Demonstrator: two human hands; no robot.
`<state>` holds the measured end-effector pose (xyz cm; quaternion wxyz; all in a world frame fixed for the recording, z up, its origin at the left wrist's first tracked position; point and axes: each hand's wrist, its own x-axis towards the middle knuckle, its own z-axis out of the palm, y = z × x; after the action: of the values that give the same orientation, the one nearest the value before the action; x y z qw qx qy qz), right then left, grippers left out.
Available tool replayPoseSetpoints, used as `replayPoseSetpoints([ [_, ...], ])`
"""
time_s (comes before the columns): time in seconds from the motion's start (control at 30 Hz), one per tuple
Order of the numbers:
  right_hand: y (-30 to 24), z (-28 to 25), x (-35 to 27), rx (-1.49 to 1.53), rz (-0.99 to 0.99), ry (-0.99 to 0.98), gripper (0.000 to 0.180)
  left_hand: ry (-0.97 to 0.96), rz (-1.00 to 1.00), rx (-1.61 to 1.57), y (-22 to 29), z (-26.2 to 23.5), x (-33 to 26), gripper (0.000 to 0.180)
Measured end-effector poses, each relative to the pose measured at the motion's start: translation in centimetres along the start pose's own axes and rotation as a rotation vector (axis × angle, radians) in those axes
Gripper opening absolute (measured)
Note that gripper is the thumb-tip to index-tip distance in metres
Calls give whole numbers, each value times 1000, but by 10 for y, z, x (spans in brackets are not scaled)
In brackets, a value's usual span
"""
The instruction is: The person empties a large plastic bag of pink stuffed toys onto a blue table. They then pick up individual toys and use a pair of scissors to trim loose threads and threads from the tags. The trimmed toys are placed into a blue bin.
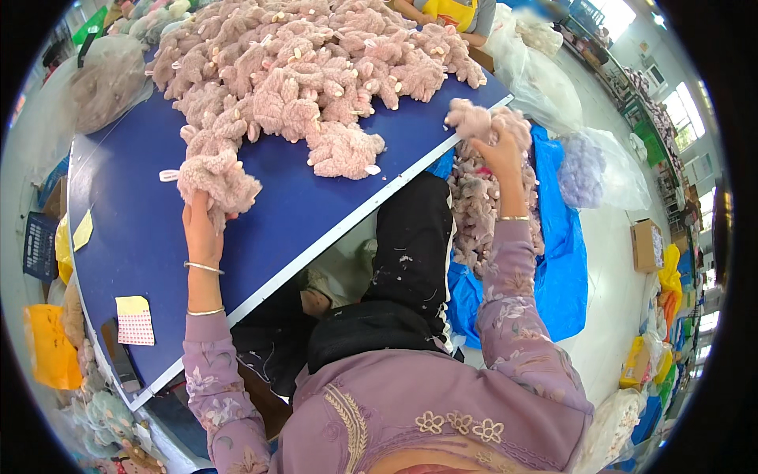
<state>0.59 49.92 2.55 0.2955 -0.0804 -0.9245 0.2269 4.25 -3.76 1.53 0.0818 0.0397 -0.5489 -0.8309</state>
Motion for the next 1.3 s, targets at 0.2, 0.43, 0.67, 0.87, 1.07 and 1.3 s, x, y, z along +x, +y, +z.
replayPoseSetpoints([
  [0.2,-115,20,-34,519,23,-270,30,-112,-120,-267,-36,40,28,37],
  [0.43,-231,71,-84,1081,-66,-666,40,-145,-103,-299,-43,91,22,31],
  [0.67,-254,87,-91,1233,-17,-508,40,-25,-75,-320,-31,84,20,25],
  [0.87,-251,82,-88,1057,-56,-428,36,3,-93,-210,-35,79,24,23],
  [1.07,-248,76,-88,1109,-48,-395,23,24,-77,-229,-30,82,22,25],
  [1.3,-234,62,-81,1084,115,-546,23,-45,-57,-231,-40,78,27,25],
])
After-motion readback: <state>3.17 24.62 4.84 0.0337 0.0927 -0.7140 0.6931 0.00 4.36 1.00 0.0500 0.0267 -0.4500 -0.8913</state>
